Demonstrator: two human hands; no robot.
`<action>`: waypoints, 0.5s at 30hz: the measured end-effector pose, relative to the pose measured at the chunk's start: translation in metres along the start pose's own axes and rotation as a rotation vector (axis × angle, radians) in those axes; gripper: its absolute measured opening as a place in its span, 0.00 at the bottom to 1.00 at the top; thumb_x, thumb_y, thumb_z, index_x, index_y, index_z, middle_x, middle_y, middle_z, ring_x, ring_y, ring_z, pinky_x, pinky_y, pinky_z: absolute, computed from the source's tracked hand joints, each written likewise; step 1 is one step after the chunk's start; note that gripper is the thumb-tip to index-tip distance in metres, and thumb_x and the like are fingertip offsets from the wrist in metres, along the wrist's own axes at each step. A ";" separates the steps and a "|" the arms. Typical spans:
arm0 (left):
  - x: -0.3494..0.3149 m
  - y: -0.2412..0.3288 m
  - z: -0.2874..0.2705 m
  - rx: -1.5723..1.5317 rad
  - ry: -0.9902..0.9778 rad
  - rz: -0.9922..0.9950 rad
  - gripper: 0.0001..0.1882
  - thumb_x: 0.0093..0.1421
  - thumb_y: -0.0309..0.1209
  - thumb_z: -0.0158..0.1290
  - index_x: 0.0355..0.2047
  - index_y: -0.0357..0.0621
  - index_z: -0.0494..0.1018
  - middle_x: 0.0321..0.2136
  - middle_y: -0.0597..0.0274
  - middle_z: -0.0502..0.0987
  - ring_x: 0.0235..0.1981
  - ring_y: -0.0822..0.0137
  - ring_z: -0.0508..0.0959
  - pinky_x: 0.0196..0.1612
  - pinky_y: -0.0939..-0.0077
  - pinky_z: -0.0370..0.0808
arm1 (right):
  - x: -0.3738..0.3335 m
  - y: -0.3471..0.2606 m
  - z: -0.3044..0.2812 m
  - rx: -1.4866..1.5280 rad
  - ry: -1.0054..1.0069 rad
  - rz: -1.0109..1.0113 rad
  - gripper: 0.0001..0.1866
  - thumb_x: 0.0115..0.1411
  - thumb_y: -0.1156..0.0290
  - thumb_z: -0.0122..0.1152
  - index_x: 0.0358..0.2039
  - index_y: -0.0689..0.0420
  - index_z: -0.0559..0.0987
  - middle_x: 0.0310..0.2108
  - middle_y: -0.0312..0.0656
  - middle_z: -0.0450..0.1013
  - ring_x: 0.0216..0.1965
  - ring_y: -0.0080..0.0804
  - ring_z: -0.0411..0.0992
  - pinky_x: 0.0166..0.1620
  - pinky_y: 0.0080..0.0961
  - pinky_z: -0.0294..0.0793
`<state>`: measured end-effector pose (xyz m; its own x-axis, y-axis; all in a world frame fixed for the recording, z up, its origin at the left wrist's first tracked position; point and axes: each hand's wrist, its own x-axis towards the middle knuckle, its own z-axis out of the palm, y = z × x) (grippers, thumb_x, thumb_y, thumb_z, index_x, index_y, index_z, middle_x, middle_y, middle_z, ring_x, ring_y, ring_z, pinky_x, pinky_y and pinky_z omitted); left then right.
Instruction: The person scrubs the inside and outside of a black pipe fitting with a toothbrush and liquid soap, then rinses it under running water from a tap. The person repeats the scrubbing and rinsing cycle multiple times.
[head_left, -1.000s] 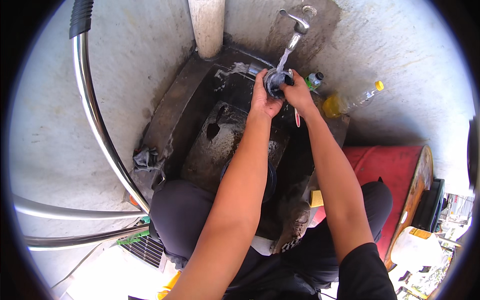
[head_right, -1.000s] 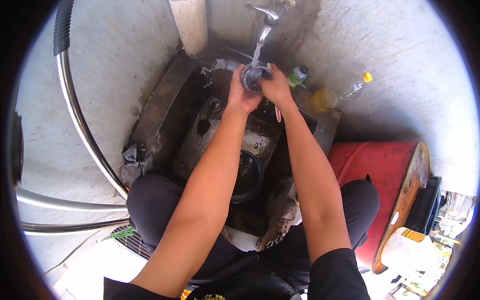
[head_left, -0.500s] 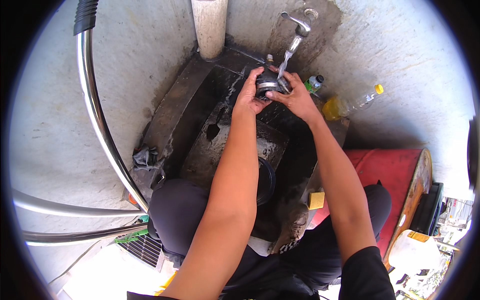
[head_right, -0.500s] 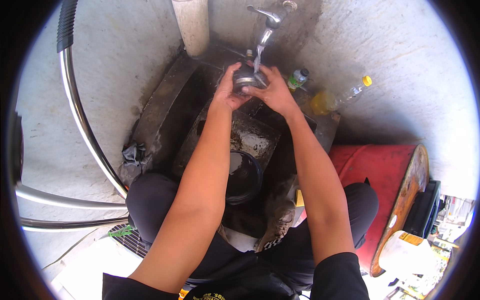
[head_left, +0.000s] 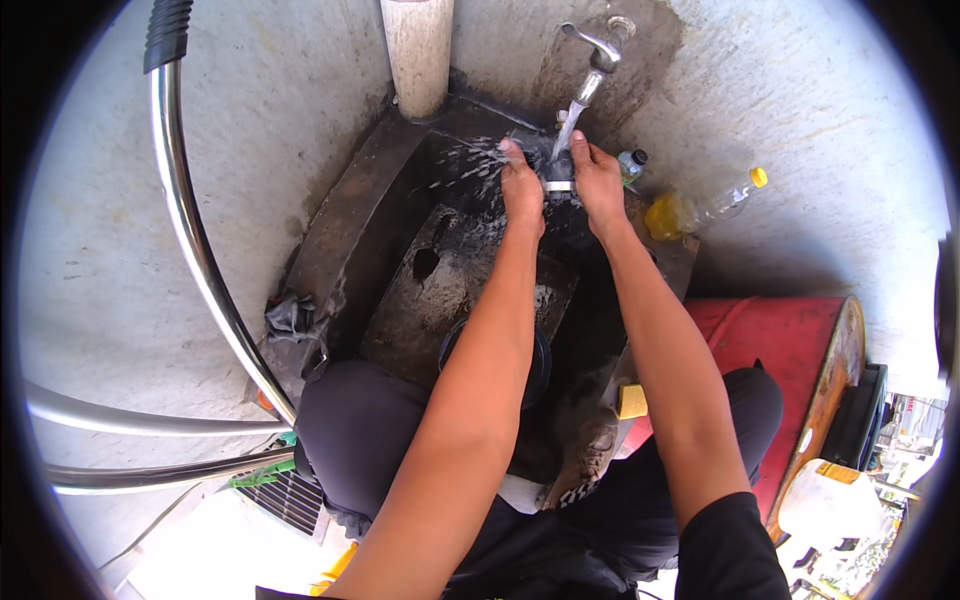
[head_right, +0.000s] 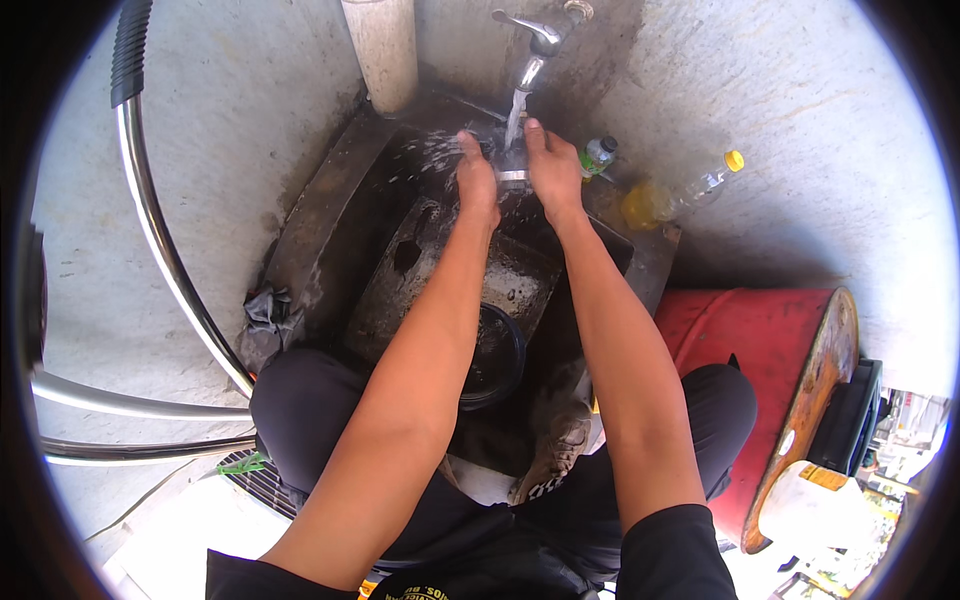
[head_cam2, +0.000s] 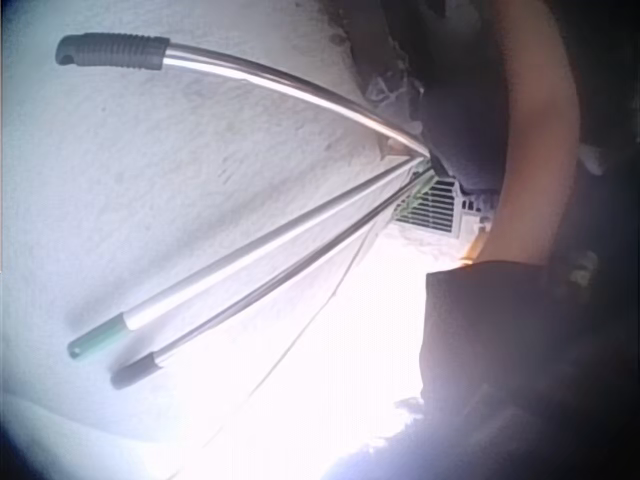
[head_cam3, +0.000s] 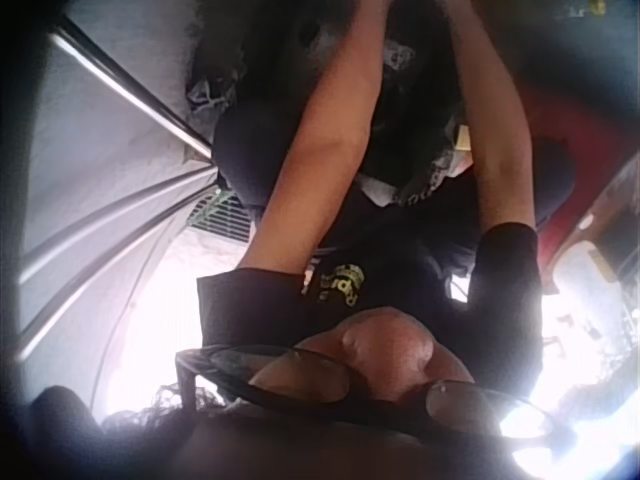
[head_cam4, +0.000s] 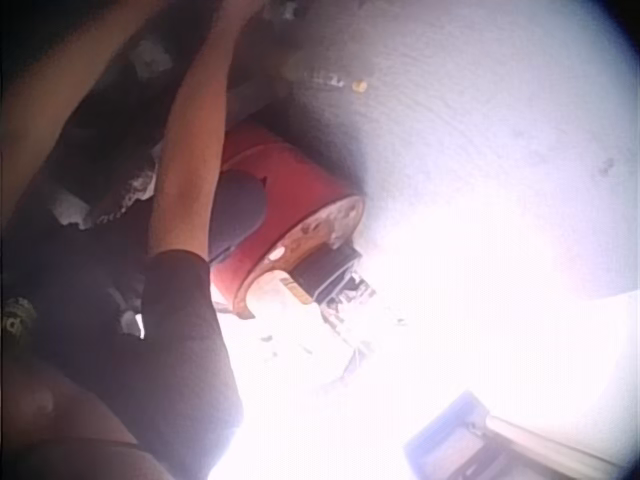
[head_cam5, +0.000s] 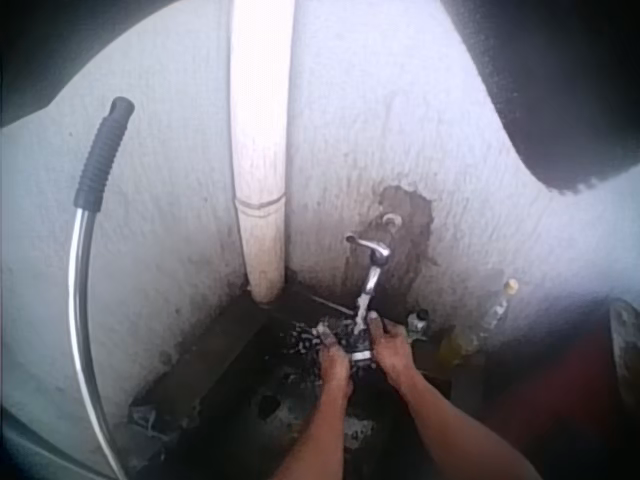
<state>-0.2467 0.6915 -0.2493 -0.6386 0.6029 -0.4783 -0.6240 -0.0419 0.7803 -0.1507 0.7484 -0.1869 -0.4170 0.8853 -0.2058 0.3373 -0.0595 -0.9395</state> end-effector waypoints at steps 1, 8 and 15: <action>-0.024 0.013 0.010 -0.026 0.000 -0.007 0.48 0.76 0.67 0.36 0.64 0.27 0.70 0.60 0.41 0.77 0.59 0.49 0.76 0.66 0.55 0.68 | 0.000 0.008 -0.010 -0.057 0.049 0.007 0.46 0.72 0.42 0.59 0.69 0.76 0.67 0.65 0.64 0.73 0.65 0.46 0.73 0.67 0.35 0.69; -0.011 0.011 0.014 0.197 -0.134 -0.101 0.50 0.67 0.71 0.52 0.63 0.31 0.73 0.56 0.47 0.79 0.58 0.51 0.77 0.64 0.56 0.69 | -0.012 0.016 0.012 -0.589 0.256 -0.178 0.40 0.72 0.40 0.57 0.65 0.67 0.73 0.59 0.60 0.77 0.60 0.58 0.74 0.63 0.45 0.72; -0.019 0.017 0.003 -0.364 -0.253 -0.269 0.32 0.73 0.63 0.46 0.57 0.48 0.77 0.47 0.58 0.83 0.46 0.62 0.84 0.52 0.62 0.81 | -0.001 0.028 -0.011 -0.303 0.068 -0.356 0.23 0.78 0.59 0.52 0.54 0.70 0.80 0.53 0.62 0.78 0.52 0.57 0.77 0.57 0.43 0.72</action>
<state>-0.2437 0.6822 -0.2260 -0.3335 0.8024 -0.4949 -0.8959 -0.1063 0.4313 -0.1318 0.7509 -0.2099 -0.4983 0.8552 0.1428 0.4186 0.3815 -0.8242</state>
